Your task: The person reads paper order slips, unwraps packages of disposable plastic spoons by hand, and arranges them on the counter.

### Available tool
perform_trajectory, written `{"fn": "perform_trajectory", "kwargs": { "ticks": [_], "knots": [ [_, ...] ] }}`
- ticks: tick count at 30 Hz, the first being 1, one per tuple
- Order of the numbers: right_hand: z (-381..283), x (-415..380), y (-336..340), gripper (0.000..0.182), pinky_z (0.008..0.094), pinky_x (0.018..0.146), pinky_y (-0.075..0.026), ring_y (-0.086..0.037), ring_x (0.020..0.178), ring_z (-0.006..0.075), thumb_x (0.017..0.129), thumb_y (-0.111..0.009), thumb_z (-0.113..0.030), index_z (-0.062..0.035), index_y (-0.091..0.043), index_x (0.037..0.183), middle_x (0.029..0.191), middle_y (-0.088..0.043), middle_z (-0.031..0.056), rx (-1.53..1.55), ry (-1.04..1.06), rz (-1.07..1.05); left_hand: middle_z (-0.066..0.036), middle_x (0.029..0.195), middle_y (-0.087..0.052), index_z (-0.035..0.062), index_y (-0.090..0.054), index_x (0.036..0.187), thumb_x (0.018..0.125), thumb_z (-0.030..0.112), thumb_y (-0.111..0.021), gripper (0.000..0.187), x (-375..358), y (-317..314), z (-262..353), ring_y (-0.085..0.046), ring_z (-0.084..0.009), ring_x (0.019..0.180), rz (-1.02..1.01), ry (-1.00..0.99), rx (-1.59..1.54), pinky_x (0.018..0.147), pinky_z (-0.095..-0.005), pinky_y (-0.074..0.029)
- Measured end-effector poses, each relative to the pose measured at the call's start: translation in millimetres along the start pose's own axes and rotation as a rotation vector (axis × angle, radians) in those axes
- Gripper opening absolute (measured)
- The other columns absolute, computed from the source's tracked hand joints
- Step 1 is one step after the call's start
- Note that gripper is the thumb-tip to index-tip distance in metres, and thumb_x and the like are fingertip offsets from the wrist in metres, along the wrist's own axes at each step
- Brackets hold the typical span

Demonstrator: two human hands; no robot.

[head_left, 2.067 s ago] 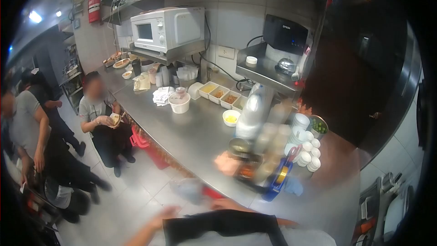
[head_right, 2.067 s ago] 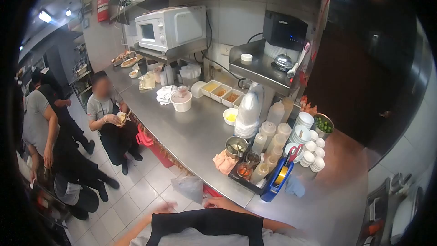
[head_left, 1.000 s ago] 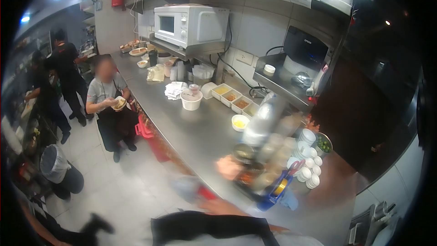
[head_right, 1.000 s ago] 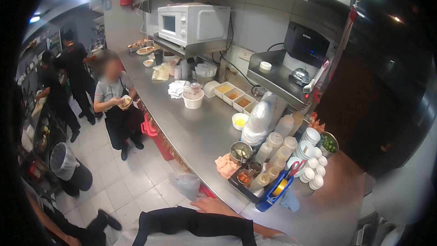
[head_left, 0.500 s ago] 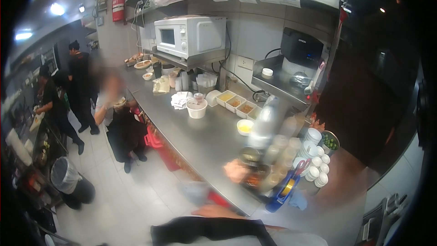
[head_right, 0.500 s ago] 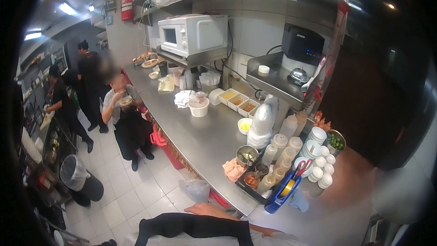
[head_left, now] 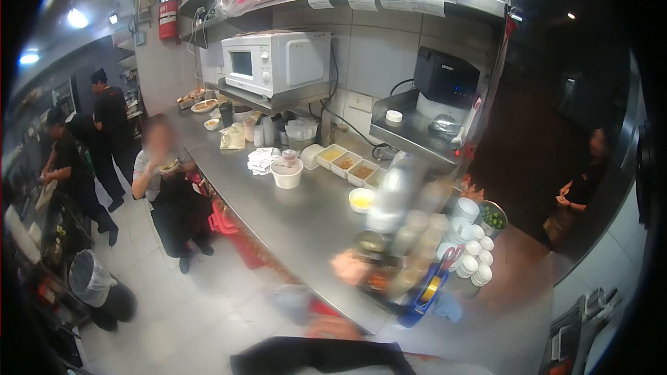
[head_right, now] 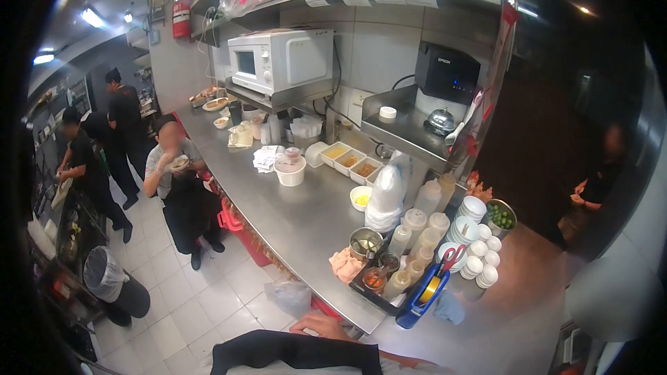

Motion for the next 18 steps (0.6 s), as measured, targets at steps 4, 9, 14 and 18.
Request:
{"fn": "perform_trajectory", "kwargs": {
  "ticks": [4, 9, 14, 18],
  "knots": [
    [19, -8, -7, 0.019, 0.0313, 0.076, -0.047, -0.061, 0.086, 0.0235, 0.084, -0.059, -0.012, -0.0067, -0.060, 0.103, 0.091, -0.063, 0.0101, 0.045, -0.192, -0.138, -0.004, 0.113, -0.061, 0.0046, -0.056, 0.119, 0.088, 0.023, -0.058, 0.036, -22, 25, -36, -0.053, -0.0129, 0.107, -0.188, 0.173, -0.121, 0.090, -0.0333, -0.041],
    [1, -8, 7, 0.030, 0.0368, 0.080, -0.046, -0.059, 0.092, 0.0320, 0.086, -0.060, -0.024, -0.0060, -0.059, 0.109, 0.097, -0.061, 0.0164, -0.277, -0.197, -0.226, -0.011, 0.090, -0.067, 0.0158, -0.060, 0.115, 0.078, 0.020, -0.063, 0.037, 36, 39, -30, -0.064, -0.0238, 0.086, -0.304, -0.068, 1.233, 0.072, -0.0365, -0.049],
    [-13, -13, 27, 0.030, 0.0345, 0.080, -0.046, -0.059, 0.091, 0.0294, 0.085, -0.062, -0.024, -0.0060, -0.060, 0.109, 0.094, -0.062, 0.0141, -0.241, -0.408, -0.066, -0.011, 0.119, -0.058, 0.0124, -0.052, 0.127, 0.088, 0.012, -0.053, 0.039, 157, -58, -41, -0.054, -0.0226, 0.110, -0.267, -0.028, 0.030, 0.094, -0.0364, -0.042],
    [1, -20, 29, 0.027, 0.0321, 0.077, -0.047, -0.060, 0.088, 0.0265, 0.083, -0.064, -0.019, -0.0058, -0.061, 0.106, 0.094, -0.062, 0.0131, -0.130, -0.563, 0.020, -0.010, 0.115, -0.060, 0.0120, -0.051, 0.127, 0.088, 0.020, -0.053, 0.039, 206, -84, -71, -0.053, -0.0215, 0.112, -0.523, -0.318, -0.063, 0.095, -0.0332, -0.040]
  ]
}}
Point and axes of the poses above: each hand's wrist, its own x-axis towards the middle knuckle, its own y-axis out of the back of the hand, z = x × y, the point moved 2 cm from there along x, towards the middle knuckle
